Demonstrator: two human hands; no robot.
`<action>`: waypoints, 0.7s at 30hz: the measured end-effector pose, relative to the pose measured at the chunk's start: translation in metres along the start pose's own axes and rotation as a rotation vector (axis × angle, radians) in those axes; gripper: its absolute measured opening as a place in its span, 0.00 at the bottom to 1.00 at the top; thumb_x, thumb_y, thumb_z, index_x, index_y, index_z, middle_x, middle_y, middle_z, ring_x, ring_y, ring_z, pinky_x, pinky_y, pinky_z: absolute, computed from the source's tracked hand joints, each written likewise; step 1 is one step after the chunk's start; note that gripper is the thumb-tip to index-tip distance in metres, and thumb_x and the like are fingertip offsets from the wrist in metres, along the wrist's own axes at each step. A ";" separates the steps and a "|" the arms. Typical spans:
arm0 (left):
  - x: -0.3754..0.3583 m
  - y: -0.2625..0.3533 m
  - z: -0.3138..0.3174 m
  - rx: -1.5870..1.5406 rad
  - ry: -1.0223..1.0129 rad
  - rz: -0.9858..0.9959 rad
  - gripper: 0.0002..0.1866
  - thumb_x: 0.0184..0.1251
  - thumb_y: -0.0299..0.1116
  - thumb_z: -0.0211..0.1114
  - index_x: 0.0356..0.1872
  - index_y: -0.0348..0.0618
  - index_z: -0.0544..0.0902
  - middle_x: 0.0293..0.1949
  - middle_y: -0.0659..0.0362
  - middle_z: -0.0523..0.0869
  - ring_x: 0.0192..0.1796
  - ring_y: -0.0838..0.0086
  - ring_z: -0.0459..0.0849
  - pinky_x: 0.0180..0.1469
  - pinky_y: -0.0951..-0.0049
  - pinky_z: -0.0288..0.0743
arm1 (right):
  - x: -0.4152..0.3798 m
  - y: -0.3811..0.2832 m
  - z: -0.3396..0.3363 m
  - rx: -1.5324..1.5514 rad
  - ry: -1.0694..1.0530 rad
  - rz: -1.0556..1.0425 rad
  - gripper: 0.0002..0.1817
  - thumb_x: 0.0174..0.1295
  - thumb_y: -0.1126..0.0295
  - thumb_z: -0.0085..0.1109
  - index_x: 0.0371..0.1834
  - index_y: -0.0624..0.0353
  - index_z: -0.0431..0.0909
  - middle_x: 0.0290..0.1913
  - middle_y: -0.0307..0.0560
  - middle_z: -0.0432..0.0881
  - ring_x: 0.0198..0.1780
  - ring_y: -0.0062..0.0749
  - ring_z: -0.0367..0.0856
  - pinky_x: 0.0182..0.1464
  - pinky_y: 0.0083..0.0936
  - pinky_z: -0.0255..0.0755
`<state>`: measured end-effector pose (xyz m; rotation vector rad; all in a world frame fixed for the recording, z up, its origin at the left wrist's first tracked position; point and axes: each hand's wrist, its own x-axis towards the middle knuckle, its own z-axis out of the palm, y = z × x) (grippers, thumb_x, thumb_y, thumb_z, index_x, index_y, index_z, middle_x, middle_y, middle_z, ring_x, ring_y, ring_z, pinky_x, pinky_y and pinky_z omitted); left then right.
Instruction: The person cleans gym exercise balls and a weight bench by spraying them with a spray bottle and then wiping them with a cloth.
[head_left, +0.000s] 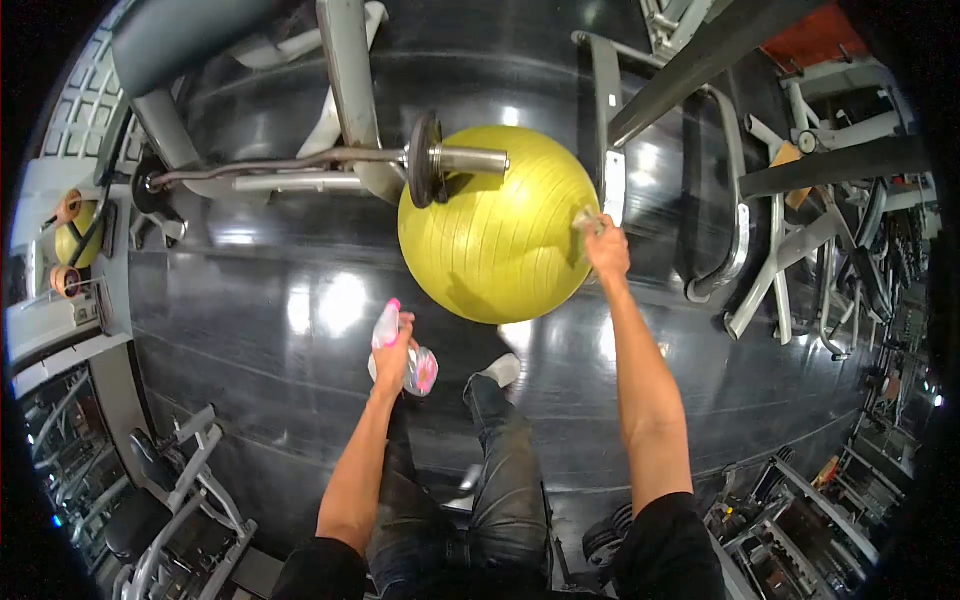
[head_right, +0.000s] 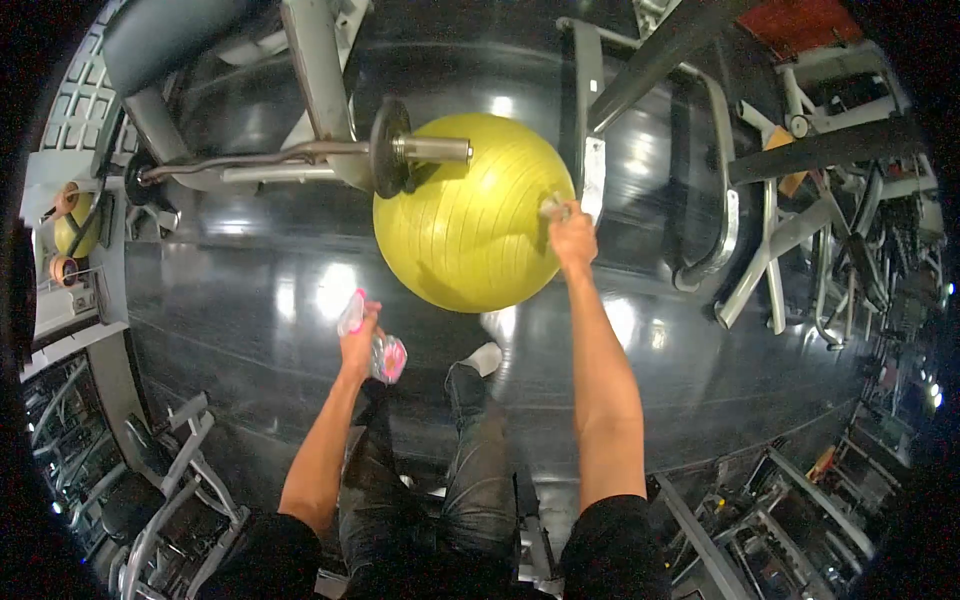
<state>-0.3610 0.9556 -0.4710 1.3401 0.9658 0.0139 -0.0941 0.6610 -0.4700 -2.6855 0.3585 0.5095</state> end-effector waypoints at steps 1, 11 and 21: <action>0.014 -0.002 0.004 -0.006 0.037 -0.003 0.23 0.67 0.25 0.60 0.63 0.39 0.72 0.44 0.59 0.82 0.23 0.82 0.74 0.27 0.79 0.71 | 0.006 0.010 0.006 -0.010 0.035 0.016 0.28 0.62 0.45 0.49 0.63 0.42 0.69 0.56 0.60 0.77 0.56 0.54 0.77 0.55 0.44 0.72; 0.157 -0.017 0.015 0.053 0.181 0.034 0.27 0.64 0.42 0.68 0.62 0.44 0.75 0.39 0.64 0.82 0.23 0.83 0.75 0.26 0.77 0.70 | 0.055 0.090 0.057 0.258 -0.029 0.308 0.54 0.50 0.25 0.49 0.72 0.55 0.60 0.68 0.61 0.65 0.68 0.57 0.64 0.68 0.43 0.59; 0.209 -0.027 0.017 0.302 -0.189 0.004 0.26 0.68 0.43 0.62 0.63 0.42 0.72 0.46 0.62 0.81 0.43 0.80 0.78 0.34 0.78 0.74 | 0.060 0.126 0.086 0.809 -0.494 0.488 0.55 0.54 0.25 0.46 0.70 0.64 0.60 0.66 0.53 0.69 0.66 0.44 0.68 0.64 0.39 0.64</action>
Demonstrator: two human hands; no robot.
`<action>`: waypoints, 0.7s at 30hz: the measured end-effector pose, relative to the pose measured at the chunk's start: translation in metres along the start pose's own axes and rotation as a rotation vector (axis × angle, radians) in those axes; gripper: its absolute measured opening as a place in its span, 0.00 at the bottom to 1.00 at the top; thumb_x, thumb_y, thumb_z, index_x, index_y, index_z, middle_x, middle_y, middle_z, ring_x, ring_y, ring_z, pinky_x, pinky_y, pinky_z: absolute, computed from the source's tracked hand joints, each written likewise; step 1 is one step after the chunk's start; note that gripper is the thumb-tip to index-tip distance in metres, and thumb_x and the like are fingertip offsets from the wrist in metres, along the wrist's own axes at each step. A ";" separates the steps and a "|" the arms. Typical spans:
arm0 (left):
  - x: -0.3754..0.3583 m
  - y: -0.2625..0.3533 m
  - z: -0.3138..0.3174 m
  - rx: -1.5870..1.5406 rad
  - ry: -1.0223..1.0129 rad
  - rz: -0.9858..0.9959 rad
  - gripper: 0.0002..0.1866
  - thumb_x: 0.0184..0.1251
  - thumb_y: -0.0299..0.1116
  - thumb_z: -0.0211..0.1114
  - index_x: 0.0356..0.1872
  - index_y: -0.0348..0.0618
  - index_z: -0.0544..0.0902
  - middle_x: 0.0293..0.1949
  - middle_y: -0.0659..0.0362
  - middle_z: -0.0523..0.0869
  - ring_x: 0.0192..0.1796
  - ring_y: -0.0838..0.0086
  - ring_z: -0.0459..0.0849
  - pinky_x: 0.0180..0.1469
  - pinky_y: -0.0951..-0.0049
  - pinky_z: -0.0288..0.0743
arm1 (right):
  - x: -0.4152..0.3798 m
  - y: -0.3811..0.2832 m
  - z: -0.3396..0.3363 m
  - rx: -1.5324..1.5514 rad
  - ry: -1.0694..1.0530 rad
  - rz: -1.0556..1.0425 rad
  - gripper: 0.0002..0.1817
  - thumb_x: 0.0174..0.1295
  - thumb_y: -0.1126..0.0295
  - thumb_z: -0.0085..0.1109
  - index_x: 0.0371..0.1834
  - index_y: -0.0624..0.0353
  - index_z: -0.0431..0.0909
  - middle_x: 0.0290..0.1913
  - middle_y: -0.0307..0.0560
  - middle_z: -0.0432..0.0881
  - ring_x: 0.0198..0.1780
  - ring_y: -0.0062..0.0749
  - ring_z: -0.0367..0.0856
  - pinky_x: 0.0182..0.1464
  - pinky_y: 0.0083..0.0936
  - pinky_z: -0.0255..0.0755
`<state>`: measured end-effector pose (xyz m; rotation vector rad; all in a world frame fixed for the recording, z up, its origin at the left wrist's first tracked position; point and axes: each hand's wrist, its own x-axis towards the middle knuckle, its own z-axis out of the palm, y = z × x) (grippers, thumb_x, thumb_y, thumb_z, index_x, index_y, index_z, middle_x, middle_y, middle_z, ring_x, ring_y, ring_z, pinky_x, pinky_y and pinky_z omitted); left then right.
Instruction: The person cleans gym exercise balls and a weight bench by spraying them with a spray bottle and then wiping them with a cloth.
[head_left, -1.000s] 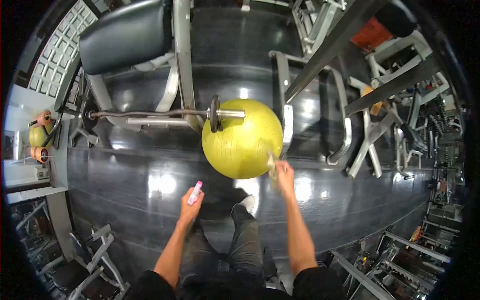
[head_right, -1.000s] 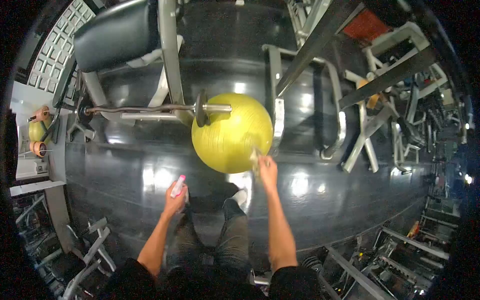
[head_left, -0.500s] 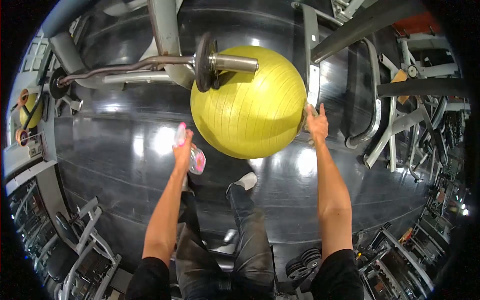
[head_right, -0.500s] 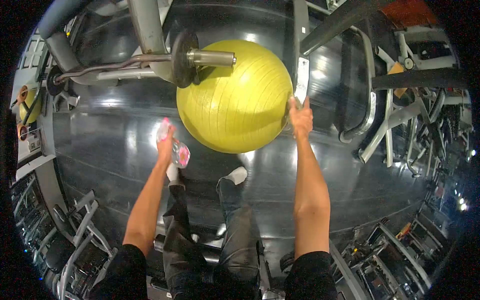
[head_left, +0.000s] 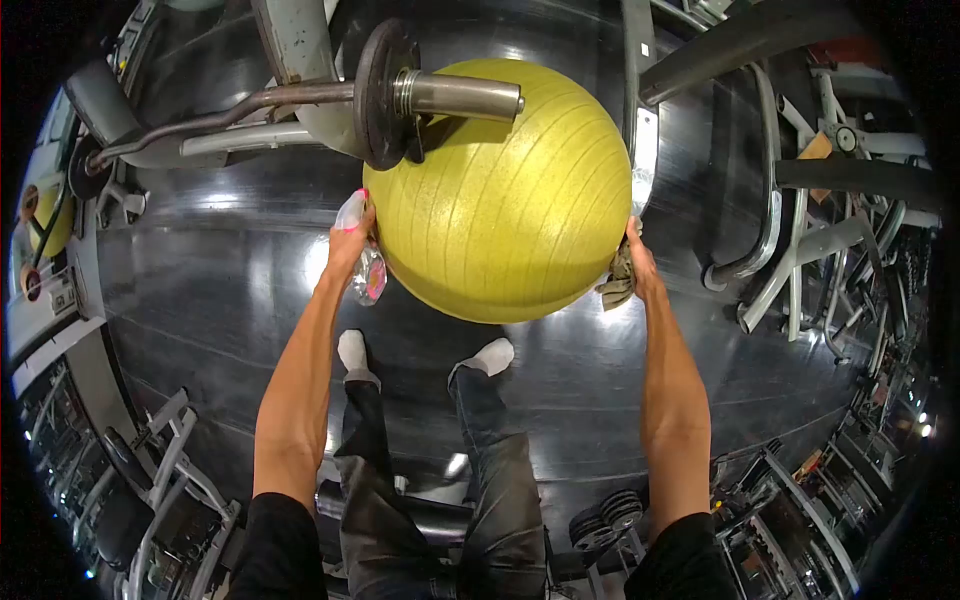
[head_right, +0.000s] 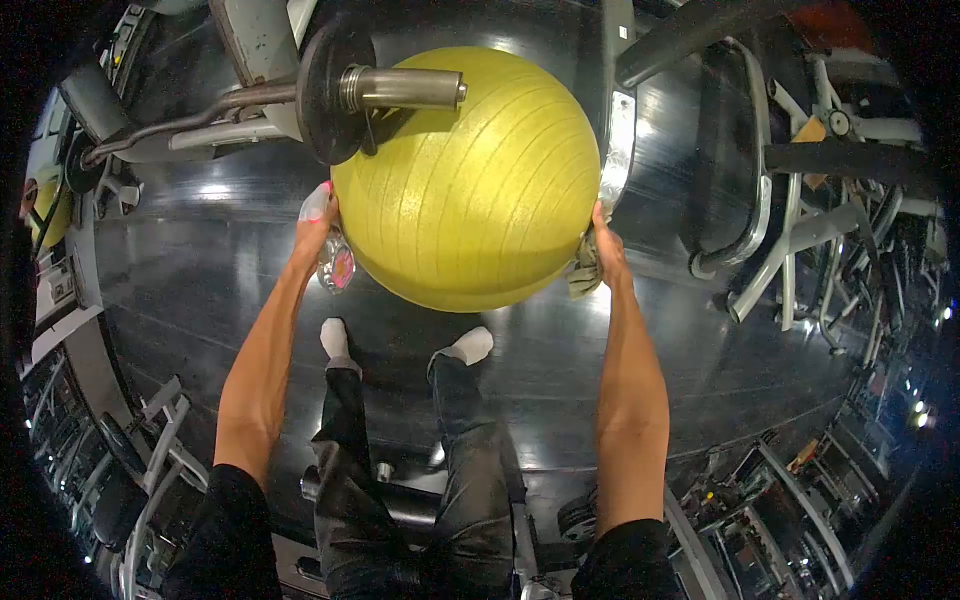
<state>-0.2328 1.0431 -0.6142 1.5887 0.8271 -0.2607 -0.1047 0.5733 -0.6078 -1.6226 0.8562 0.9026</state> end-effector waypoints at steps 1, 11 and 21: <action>-0.003 0.000 0.000 0.003 -0.003 0.003 0.26 0.68 0.43 0.62 0.63 0.42 0.72 0.46 0.62 0.81 0.43 0.80 0.78 0.34 0.78 0.74 | -0.005 0.002 0.000 0.023 -0.037 0.024 0.54 0.55 0.26 0.46 0.70 0.64 0.61 0.66 0.52 0.69 0.65 0.42 0.69 0.63 0.39 0.66; -0.071 -0.044 -0.007 -0.241 -0.035 -0.120 0.26 0.67 0.35 0.64 0.64 0.42 0.70 0.44 0.62 0.81 0.30 0.81 0.76 0.29 0.79 0.72 | -0.050 0.069 -0.008 0.100 -0.149 0.035 0.50 0.60 0.30 0.45 0.71 0.64 0.57 0.67 0.53 0.67 0.66 0.43 0.68 0.65 0.39 0.64; -0.118 -0.060 -0.042 -0.106 -0.054 -0.178 0.24 0.67 0.35 0.63 0.62 0.42 0.73 0.35 0.64 0.80 0.26 0.81 0.75 0.29 0.78 0.73 | -0.112 0.162 0.004 0.131 -0.067 0.214 0.47 0.60 0.30 0.45 0.71 0.59 0.60 0.64 0.49 0.70 0.62 0.38 0.71 0.59 0.36 0.70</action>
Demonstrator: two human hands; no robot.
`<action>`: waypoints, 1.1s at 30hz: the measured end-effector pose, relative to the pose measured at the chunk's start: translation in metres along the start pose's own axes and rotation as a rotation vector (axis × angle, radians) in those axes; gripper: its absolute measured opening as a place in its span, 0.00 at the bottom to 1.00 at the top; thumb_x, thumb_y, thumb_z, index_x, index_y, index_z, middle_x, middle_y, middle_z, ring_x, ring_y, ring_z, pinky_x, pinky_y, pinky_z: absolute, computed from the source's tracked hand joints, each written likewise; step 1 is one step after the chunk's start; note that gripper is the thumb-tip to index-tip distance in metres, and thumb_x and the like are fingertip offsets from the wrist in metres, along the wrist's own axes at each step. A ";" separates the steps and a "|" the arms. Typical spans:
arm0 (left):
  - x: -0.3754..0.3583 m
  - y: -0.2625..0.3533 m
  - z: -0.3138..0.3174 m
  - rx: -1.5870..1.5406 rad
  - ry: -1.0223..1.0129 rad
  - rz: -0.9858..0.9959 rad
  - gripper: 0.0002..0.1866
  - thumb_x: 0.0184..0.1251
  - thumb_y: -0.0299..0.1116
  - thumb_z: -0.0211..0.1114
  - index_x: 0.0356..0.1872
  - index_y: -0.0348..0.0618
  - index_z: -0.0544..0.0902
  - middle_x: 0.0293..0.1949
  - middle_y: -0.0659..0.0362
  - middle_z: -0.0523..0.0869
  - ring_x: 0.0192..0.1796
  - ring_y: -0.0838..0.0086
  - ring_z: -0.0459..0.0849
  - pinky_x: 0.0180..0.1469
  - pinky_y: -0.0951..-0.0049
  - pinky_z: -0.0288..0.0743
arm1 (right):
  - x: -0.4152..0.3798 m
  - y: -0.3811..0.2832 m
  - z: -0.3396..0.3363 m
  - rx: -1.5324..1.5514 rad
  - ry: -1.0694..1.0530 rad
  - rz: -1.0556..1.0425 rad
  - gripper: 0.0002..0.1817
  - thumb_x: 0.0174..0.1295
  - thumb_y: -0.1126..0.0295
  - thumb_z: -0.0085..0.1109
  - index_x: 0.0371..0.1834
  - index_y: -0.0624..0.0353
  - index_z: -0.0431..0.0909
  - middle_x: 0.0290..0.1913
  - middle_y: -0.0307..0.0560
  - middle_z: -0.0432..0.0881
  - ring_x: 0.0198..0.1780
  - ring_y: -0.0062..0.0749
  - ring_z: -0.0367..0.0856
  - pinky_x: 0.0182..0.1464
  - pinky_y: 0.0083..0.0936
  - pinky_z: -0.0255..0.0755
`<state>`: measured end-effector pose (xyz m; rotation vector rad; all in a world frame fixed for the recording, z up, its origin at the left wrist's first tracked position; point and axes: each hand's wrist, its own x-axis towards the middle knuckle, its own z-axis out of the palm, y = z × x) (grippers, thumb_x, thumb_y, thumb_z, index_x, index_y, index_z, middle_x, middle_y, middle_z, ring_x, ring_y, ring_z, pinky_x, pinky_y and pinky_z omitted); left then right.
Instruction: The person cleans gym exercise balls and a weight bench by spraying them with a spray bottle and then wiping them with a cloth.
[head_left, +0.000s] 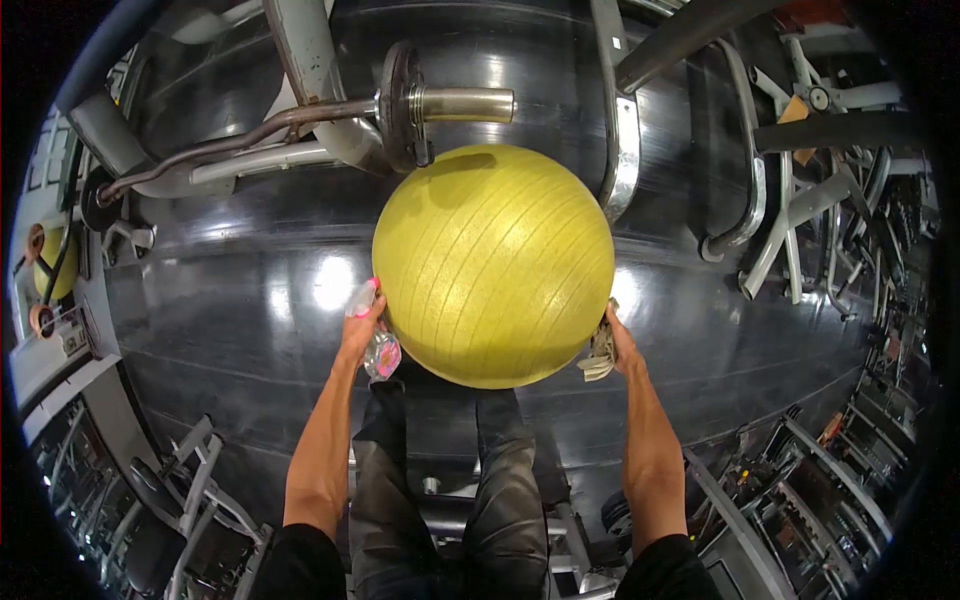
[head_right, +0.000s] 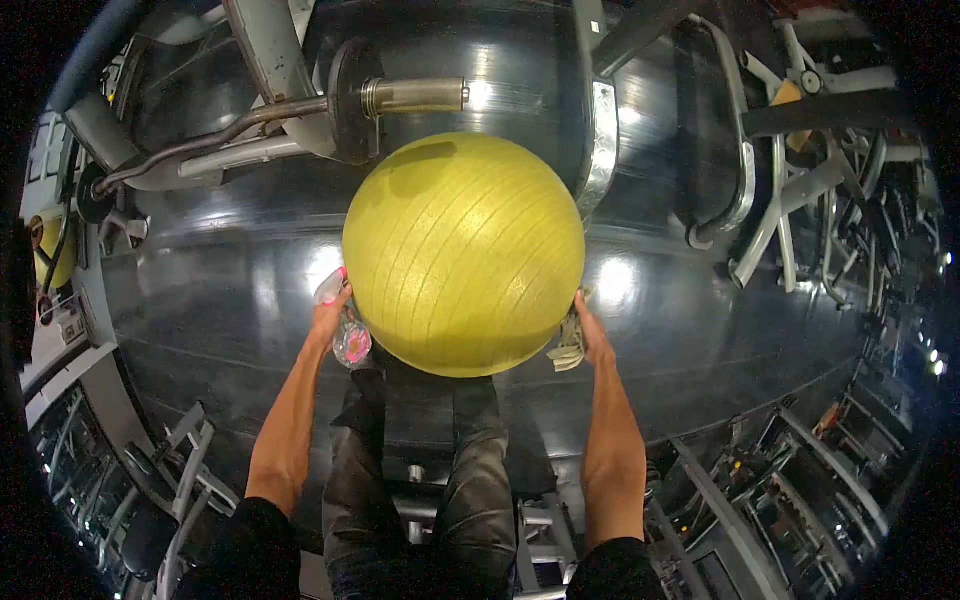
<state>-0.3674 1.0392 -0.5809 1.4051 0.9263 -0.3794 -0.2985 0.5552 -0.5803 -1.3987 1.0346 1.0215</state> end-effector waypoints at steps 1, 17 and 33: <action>-0.004 0.000 -0.007 0.035 -0.012 0.017 0.23 0.66 0.35 0.64 0.61 0.42 0.74 0.35 0.64 0.80 0.26 0.81 0.75 0.29 0.78 0.72 | -0.006 0.011 0.003 0.048 -0.027 0.014 0.47 0.60 0.31 0.45 0.71 0.58 0.59 0.66 0.49 0.69 0.63 0.39 0.70 0.60 0.37 0.70; -0.054 -0.010 -0.050 0.500 -0.010 0.377 0.24 0.51 0.36 0.75 0.50 0.40 0.81 0.42 0.48 0.83 0.45 0.58 0.83 0.48 0.63 0.76 | -0.066 0.101 0.097 -0.141 0.557 -0.178 0.37 0.57 0.43 0.62 0.58 0.65 0.75 0.55 0.55 0.79 0.55 0.40 0.78 0.56 0.32 0.69; -0.092 -0.033 -0.012 0.621 0.207 0.510 0.26 0.57 0.33 0.71 0.56 0.33 0.77 0.54 0.40 0.80 0.57 0.52 0.80 0.59 0.62 0.73 | -0.138 0.026 0.244 -1.119 0.731 -1.113 0.13 0.52 0.74 0.60 0.43 0.50 0.80 0.44 0.44 0.75 0.46 0.42 0.75 0.46 0.35 0.73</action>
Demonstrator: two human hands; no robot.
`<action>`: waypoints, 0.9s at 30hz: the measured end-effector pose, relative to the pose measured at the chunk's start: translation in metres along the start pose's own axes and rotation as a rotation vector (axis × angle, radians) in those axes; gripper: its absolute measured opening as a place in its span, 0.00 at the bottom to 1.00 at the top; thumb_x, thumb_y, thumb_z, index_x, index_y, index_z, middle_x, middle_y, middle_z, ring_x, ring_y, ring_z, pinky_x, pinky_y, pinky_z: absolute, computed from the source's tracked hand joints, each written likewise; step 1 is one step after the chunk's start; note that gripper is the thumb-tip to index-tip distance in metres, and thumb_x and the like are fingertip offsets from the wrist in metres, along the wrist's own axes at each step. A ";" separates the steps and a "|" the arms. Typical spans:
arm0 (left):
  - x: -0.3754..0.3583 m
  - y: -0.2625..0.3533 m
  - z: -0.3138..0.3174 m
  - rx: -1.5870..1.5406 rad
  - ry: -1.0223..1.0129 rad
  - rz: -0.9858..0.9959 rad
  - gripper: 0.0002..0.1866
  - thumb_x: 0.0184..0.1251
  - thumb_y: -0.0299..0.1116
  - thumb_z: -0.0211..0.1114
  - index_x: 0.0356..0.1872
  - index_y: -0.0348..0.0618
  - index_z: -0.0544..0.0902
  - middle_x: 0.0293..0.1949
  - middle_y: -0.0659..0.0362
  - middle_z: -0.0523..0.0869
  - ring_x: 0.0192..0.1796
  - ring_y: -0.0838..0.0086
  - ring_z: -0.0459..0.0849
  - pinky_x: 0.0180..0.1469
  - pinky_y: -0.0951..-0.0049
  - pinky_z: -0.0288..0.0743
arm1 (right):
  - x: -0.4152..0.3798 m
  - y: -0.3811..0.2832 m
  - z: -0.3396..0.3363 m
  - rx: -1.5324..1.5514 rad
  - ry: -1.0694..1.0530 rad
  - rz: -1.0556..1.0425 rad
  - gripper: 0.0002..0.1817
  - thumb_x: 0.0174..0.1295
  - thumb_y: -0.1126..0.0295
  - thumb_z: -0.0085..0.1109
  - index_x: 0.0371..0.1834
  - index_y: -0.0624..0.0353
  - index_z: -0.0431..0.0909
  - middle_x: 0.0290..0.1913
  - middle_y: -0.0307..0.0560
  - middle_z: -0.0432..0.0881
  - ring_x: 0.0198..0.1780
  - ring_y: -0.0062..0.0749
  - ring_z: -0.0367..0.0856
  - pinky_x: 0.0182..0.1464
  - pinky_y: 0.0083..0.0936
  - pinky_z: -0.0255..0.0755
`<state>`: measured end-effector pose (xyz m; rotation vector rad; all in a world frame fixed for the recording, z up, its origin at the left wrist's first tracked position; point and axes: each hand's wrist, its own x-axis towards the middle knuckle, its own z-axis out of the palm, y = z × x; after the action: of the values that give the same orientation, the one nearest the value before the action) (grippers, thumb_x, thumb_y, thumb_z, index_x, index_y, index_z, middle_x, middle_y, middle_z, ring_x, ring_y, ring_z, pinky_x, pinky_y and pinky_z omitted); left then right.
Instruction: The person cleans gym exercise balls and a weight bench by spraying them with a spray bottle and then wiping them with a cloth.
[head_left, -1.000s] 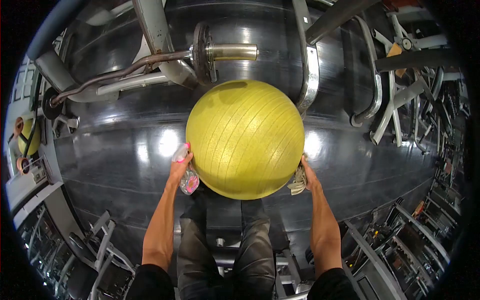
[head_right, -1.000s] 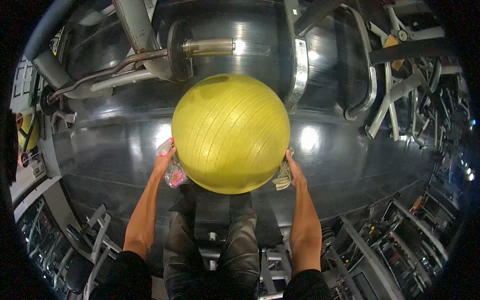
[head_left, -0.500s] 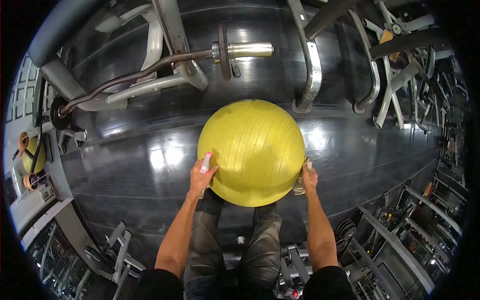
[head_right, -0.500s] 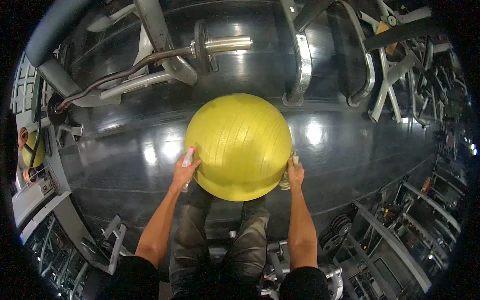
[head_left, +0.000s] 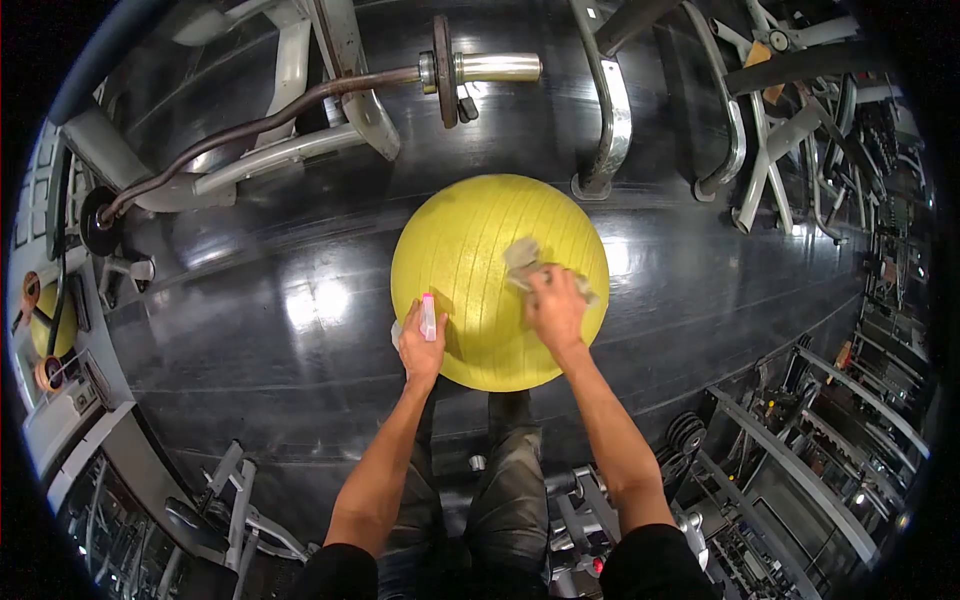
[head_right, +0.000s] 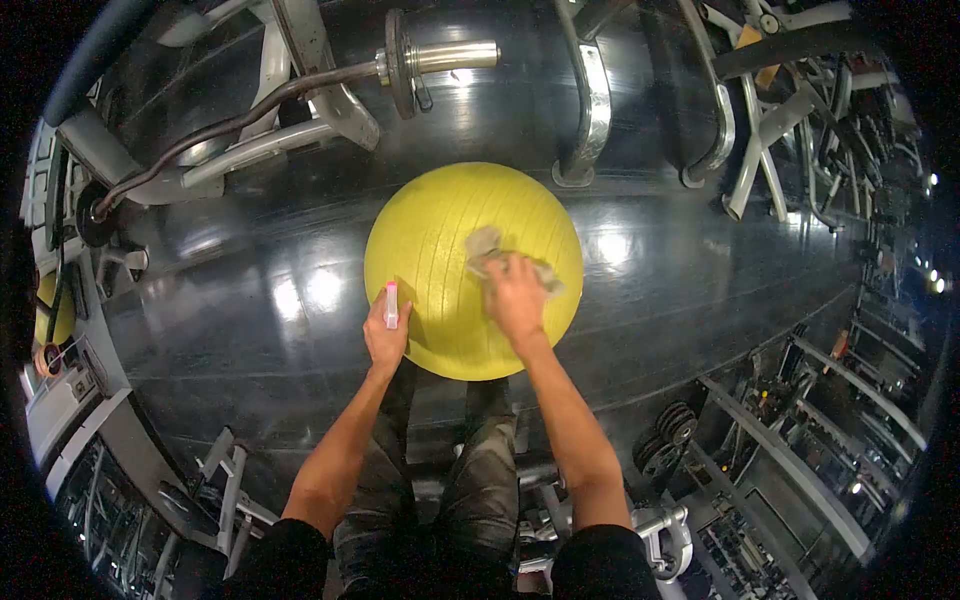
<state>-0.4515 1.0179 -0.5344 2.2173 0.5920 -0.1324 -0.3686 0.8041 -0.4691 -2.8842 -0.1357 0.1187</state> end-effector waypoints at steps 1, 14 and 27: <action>0.002 0.001 0.001 0.002 0.002 -0.004 0.26 0.57 0.33 0.71 0.56 0.33 0.77 0.54 0.40 0.80 0.57 0.52 0.80 0.59 0.62 0.73 | -0.007 -0.009 0.000 0.009 -0.073 -0.156 0.15 0.50 0.73 0.61 0.43 0.47 0.80 0.43 0.42 0.75 0.46 0.39 0.75 0.44 0.33 0.73; -0.034 0.018 0.016 -0.014 -0.004 -0.060 0.28 0.58 0.37 0.70 0.58 0.33 0.75 0.58 0.40 0.76 0.60 0.48 0.76 0.61 0.60 0.70 | 0.031 0.072 -0.015 -0.027 -0.058 0.128 0.13 0.55 0.70 0.60 0.44 0.46 0.84 0.43 0.45 0.78 0.41 0.41 0.78 0.41 0.36 0.76; -0.065 0.028 0.021 -0.041 -0.003 -0.063 0.25 0.60 0.38 0.68 0.56 0.36 0.77 0.61 0.38 0.73 0.59 0.47 0.76 0.60 0.60 0.72 | 0.044 0.048 0.006 -0.002 -0.304 -0.132 0.13 0.52 0.69 0.58 0.42 0.47 0.80 0.45 0.45 0.77 0.45 0.40 0.79 0.41 0.34 0.78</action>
<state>-0.4935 0.9626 -0.5100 2.1590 0.6576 -0.1542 -0.3217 0.7641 -0.4899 -2.8295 -0.3798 0.5316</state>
